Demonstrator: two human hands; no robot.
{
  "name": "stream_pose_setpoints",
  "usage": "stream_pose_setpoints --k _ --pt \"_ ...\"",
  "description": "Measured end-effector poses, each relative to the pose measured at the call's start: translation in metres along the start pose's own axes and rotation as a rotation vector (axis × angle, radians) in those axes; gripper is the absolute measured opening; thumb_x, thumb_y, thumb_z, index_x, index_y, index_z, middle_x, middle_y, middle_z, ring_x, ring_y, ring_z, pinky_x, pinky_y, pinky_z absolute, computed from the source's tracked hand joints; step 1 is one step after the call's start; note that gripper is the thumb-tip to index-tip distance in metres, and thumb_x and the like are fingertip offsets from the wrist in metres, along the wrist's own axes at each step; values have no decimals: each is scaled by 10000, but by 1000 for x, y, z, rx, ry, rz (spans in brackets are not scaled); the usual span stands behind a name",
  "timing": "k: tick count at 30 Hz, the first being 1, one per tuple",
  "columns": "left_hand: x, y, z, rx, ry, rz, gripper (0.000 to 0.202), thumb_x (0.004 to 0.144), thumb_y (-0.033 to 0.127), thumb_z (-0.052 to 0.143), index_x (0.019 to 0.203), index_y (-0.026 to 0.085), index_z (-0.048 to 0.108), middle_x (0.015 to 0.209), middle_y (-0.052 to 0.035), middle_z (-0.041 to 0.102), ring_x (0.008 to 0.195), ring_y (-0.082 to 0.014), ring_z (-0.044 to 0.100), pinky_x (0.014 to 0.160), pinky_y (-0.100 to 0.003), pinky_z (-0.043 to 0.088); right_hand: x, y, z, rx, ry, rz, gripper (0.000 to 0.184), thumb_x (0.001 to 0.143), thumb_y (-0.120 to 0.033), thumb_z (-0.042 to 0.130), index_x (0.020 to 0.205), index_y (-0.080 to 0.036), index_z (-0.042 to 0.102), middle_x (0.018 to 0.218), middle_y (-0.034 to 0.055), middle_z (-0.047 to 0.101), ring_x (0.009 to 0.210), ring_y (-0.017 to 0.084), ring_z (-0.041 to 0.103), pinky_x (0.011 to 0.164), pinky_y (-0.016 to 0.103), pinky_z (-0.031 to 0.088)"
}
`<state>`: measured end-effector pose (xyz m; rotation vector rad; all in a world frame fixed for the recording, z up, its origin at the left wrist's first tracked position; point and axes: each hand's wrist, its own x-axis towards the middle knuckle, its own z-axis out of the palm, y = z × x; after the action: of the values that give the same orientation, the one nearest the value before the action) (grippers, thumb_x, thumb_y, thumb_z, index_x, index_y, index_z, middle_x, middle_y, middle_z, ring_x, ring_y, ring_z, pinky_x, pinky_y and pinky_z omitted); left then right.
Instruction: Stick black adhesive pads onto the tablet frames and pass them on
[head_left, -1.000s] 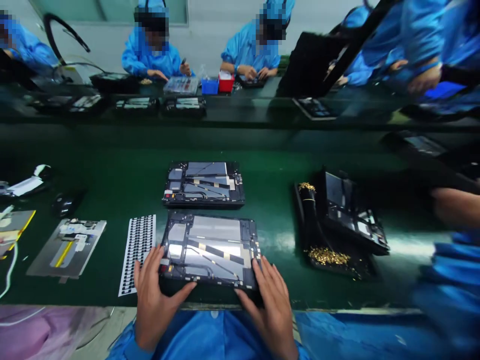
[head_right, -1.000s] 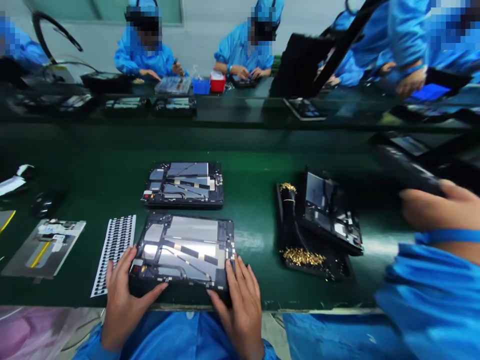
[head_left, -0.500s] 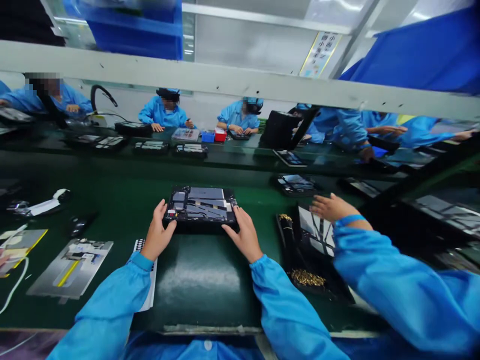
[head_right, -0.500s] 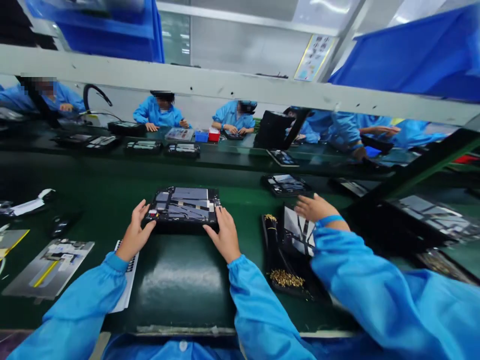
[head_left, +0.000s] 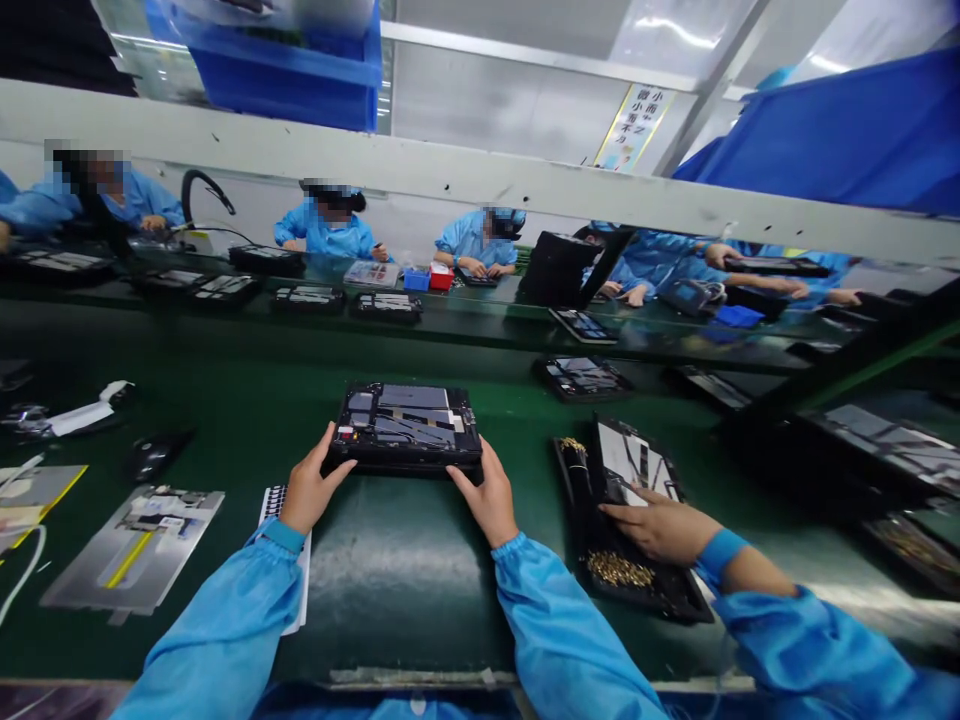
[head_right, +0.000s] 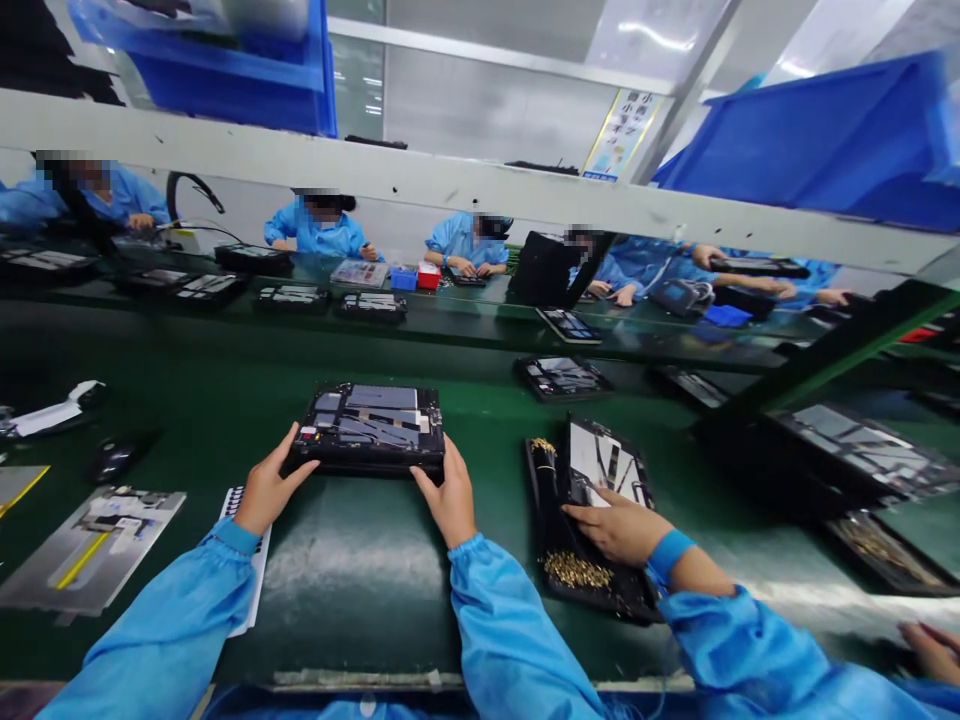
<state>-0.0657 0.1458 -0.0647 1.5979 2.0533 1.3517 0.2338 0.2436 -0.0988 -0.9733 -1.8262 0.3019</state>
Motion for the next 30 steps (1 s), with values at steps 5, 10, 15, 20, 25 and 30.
stream_pose_setpoints --k 5,10,15,20,25,30 --pt "-2 -2 -1 48 8 -2 714 814 588 665 1426 242 539 1291 -68 701 1124 -305 695 973 -425 562 -7 2 -1 -15 5 31 557 953 -410 637 1437 -159 522 1389 163 617 1303 293 587 1107 492 494" --pt "-2 -7 3 76 0 -19 780 800 611 667 1462 235 497 1314 -88 687 1158 -307 683 1004 -441 547 -7 4 0 -2 -3 61 552 945 -408 640 1430 -166 536 1396 161 612 1315 298 574 1115 498 483" --pt "4 3 -2 69 -20 -6 827 818 683 596 1468 185 478 1413 -122 613 1264 -294 617 1106 -449 478 -5 4 -1 39 -10 100 542 928 -400 651 1418 -190 553 1394 142 613 1311 291 572 1124 484 472" --pt "-32 28 -43 310 -95 40 765 936 655 407 1557 213 337 1637 -104 329 1496 -308 342 1211 -519 336 -5 2 -2 78 -19 112 573 915 -368 662 1441 -191 521 1400 143 595 1320 289 556 1133 480 460" --pt "-124 -4 -61 660 -122 192 655 980 542 315 1576 269 299 1656 -60 293 1502 -318 327 1231 -568 268 0 0 -4 103 -38 124 599 891 -293 676 1454 -196 494 1391 137 584 1320 275 544 1141 460 449" --pt "-123 -69 -55 664 -211 192 644 989 482 241 1589 249 261 1670 -58 254 1515 -304 298 1215 -574 292 6 -1 -4 116 -43 135 640 847 -224 697 1453 -213 490 1379 127 583 1307 271 545 1135 442 456"
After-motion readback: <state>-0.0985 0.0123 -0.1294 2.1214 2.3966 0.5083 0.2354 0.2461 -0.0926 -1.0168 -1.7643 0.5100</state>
